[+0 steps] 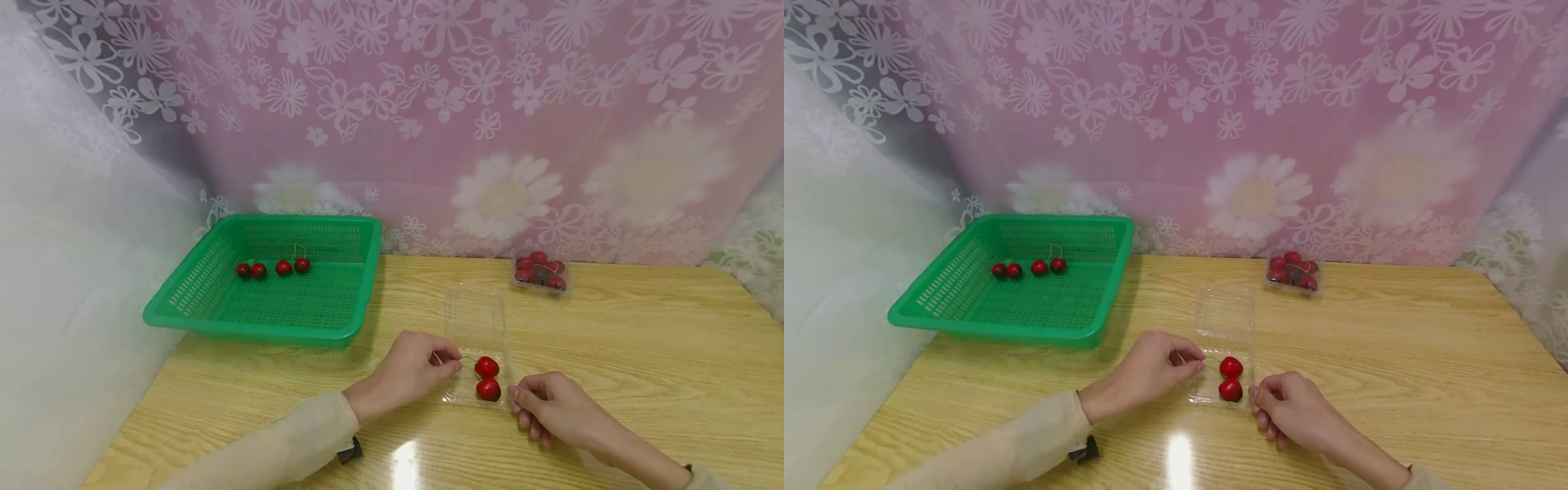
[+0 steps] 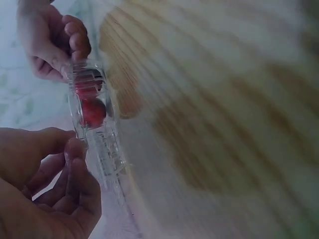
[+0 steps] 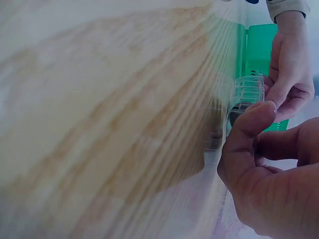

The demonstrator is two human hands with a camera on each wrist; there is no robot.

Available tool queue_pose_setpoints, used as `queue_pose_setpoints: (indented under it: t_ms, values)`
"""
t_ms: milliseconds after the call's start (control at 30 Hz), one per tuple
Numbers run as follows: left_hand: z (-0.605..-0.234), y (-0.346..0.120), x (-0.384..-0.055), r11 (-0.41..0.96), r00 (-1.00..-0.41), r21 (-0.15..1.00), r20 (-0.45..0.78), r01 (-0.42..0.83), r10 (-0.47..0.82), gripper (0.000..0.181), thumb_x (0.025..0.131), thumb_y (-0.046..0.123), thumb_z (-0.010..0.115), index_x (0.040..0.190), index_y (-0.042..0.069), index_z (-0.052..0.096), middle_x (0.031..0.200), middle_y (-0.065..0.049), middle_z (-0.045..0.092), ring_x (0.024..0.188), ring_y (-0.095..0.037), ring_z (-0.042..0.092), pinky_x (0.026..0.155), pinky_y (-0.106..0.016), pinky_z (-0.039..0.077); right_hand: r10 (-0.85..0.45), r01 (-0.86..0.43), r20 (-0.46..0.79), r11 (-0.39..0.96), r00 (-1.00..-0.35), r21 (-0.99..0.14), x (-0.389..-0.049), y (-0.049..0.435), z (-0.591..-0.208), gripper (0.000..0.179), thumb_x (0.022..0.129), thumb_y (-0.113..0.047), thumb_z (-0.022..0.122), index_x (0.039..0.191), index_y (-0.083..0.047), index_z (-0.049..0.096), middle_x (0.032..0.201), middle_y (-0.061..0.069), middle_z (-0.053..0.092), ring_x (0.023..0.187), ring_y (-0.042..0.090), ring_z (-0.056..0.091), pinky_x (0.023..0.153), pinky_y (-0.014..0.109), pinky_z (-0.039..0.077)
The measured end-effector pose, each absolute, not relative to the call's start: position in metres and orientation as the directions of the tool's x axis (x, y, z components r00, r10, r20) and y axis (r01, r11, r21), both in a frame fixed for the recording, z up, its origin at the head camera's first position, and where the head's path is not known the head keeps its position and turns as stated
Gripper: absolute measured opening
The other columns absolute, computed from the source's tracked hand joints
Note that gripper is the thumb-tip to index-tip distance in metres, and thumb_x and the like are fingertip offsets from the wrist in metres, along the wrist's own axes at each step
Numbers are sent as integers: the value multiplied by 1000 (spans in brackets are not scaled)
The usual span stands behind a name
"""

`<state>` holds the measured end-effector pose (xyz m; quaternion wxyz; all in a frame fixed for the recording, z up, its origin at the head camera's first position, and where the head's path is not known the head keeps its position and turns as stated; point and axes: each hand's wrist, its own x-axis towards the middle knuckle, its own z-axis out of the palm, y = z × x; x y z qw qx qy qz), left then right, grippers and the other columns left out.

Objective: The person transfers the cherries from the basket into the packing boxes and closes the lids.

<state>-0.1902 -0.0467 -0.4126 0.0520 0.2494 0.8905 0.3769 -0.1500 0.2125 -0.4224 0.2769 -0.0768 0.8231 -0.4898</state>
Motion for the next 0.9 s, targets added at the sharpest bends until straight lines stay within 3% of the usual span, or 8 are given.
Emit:
queue_pose_setpoints:
  t_ms: [233,500,900]
  values:
    - [-412,-43,-189,679,-799,450,152,580,582,12,97,20,71,103,18,82,99,7,79,75,8,63,64,-8,46,-374,164,-398,522,-838,-837,-149,212,-421,36,109,-30,51,94,-1,65,74,2,63,62,12,59,52,26,52]
    - [-413,-40,-187,694,-775,357,179,625,605,13,96,20,72,104,20,83,103,9,79,93,0,71,71,-13,53,-366,166,-400,529,-840,-832,-149,211,-421,35,109,-30,50,95,-1,65,74,2,63,61,12,58,52,26,52]
    - [-415,-38,-187,698,-744,265,159,666,649,12,97,19,71,98,24,82,92,11,75,80,2,64,60,-13,48,-396,180,-413,506,-820,-843,-148,213,-422,44,108,-39,51,95,-1,67,73,2,64,59,11,58,51,26,52]
